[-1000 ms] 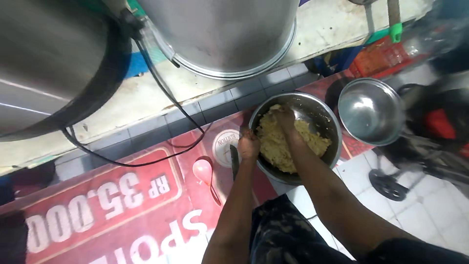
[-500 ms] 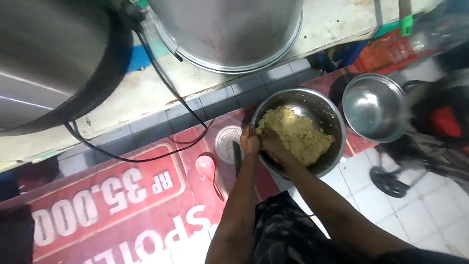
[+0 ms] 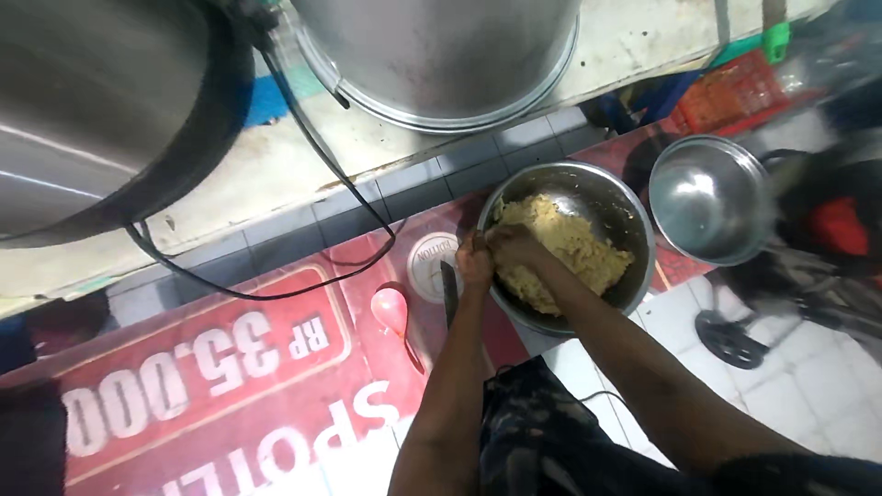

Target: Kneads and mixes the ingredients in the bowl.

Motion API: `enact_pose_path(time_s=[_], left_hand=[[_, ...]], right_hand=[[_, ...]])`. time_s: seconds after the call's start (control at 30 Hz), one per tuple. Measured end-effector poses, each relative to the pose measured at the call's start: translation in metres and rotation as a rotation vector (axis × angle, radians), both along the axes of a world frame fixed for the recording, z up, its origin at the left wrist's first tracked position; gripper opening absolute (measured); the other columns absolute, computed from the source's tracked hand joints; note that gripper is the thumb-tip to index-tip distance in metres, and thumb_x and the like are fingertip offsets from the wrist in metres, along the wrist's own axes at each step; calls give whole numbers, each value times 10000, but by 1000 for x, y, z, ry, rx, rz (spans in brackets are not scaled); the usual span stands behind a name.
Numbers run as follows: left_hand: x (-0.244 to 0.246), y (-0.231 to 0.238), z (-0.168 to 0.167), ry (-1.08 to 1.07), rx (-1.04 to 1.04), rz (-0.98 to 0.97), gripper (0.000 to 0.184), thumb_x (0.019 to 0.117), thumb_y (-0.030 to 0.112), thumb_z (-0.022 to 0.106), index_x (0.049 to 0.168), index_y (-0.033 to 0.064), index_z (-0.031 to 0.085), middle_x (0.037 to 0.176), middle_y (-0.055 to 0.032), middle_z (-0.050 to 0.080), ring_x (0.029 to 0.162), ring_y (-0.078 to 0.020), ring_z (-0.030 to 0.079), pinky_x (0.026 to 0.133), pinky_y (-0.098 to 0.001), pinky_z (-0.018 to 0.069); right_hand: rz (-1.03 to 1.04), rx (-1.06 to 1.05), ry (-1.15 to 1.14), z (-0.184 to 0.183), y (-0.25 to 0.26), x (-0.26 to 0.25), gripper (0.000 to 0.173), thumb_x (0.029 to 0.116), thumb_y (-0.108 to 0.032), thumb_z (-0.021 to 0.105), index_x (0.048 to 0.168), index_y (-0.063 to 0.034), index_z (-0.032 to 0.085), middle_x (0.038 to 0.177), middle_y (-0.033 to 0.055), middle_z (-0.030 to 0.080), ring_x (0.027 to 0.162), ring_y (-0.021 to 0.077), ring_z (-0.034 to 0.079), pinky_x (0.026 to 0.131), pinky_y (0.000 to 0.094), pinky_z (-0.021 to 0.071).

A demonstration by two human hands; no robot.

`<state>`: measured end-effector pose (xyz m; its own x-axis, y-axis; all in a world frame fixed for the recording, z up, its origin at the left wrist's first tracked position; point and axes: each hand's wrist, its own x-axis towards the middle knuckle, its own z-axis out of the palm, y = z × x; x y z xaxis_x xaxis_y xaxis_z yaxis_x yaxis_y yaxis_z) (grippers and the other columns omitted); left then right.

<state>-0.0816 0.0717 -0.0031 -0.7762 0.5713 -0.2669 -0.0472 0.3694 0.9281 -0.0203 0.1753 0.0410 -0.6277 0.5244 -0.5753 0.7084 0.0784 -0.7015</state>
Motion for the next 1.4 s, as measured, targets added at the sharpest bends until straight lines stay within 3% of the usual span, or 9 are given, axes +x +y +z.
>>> enact_pose_path(time_s=[0.1,0.2,0.33,0.57,0.7,0.9,1.03,1.13,1.4], left_hand=[[-1,-1,3,4,-33,-11,389,1120,226,402,1351,10,629,1249,-229,680,1150,-342,658,1029,-542,484],[1,-2,4,1,-61,-24,404,1123,241,399,1361,-5,613,1265,-249,665,1177,-363,645,1039,-550,478],[2,-3,9,12,-69,-39,416,1124,241,384,1364,-23,598,1296,-261,644,1217,-370,621,1063,-545,462],[-2,2,4,34,-89,-14,377,1115,199,412,1349,-25,606,1251,-255,662,1177,-340,637,1047,-502,472],[-1,2,3,70,-88,-16,364,1113,173,408,1305,-53,620,1215,-261,672,1140,-339,652,1027,-490,484],[3,-3,1,124,-79,-45,361,1116,217,419,1311,-13,617,1187,-269,673,1104,-392,662,973,-561,505],[3,-3,1,106,-84,-27,377,1114,233,418,1326,-11,614,1202,-257,673,1114,-376,660,981,-547,510],[2,-2,3,95,-108,-46,394,1121,250,404,1326,-14,612,1215,-264,667,1132,-388,651,992,-567,496],[1,-5,1,103,-147,-61,413,1123,291,389,1328,12,614,1172,-269,676,1086,-426,663,927,-622,507]], right_hand=[[48,67,-73,28,1,43,342,1100,-267,509,1301,-23,640,1252,235,660,1124,377,649,960,580,517],[131,216,-166,39,11,72,406,1097,-173,489,1471,-18,524,1488,244,525,1326,403,560,1101,565,456],[170,490,-123,-26,12,88,301,981,-98,680,1266,-1,687,1350,278,582,1197,446,619,1008,580,528],[-75,287,-82,20,42,110,276,1026,-190,646,1178,34,700,1130,235,713,1062,366,690,972,572,524],[-91,208,-173,-15,39,104,279,1034,-192,629,1160,50,684,1147,264,683,1090,403,658,975,594,505],[-167,425,-162,-3,23,103,312,988,-177,692,1186,61,651,1136,271,686,1045,420,685,930,582,538],[171,594,-51,-20,-9,100,451,948,-119,721,1380,-25,631,1463,234,561,1316,432,564,1091,589,471],[386,682,-86,-37,-2,93,376,979,-59,646,1352,-15,653,1393,248,598,1268,461,578,1005,586,527],[243,624,-184,28,57,112,318,986,-52,617,1291,12,678,1333,277,633,1224,462,622,1024,609,502]])
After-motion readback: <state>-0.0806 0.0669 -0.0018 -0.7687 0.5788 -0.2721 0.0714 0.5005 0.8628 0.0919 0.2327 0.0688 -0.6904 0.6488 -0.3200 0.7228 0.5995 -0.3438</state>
